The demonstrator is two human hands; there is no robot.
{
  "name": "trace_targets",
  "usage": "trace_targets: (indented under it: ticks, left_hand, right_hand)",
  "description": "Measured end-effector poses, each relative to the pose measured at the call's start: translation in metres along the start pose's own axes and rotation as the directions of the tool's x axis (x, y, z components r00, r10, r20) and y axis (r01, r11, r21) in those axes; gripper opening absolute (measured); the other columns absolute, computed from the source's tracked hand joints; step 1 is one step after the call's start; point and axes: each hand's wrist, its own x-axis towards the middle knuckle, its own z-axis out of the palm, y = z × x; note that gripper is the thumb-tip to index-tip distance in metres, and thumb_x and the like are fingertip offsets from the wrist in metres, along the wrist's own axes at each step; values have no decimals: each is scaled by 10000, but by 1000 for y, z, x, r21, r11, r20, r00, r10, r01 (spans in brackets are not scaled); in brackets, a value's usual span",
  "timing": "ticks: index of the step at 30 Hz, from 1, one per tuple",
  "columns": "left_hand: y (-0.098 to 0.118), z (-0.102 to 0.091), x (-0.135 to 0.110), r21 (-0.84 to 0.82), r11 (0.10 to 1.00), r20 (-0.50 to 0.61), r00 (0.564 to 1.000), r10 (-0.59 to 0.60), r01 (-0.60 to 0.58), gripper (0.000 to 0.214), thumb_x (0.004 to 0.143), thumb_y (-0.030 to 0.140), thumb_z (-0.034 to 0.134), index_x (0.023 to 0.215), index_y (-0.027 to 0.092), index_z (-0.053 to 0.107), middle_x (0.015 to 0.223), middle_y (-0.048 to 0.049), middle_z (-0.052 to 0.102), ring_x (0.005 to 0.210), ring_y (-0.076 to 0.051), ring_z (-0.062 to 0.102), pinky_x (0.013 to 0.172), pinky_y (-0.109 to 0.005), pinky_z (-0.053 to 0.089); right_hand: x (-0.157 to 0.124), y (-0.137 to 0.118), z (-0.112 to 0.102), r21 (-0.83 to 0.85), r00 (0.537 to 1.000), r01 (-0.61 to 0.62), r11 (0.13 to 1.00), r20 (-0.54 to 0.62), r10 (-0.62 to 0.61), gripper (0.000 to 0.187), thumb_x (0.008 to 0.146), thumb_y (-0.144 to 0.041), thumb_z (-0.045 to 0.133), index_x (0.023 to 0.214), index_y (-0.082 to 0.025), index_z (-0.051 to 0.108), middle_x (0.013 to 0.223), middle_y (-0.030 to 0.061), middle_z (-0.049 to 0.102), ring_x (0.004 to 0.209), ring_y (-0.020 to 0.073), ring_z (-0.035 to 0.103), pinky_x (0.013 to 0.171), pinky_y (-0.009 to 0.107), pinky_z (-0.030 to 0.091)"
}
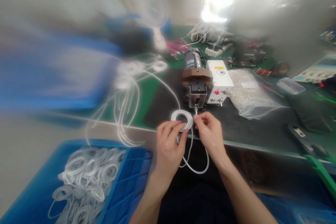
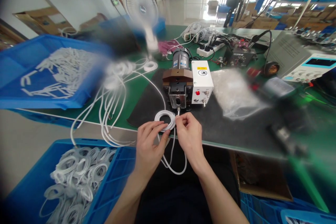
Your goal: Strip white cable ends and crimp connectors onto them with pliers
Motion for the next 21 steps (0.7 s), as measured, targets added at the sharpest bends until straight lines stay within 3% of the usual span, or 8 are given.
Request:
trace_targets:
  ticks: [21]
  left_hand:
    - [-2,0,-1,-25,1000,5,1000,-14,14,205,1006,165,752,1201,228,776,1218,-89,769,1206,-301,620,1087,-499,536]
  right_hand:
    - [19,-3,10,-74,996,-46,996,-78,40,257,891,-418,705,723,-228,662,622,-1,679,595,205,604,615,311,440]
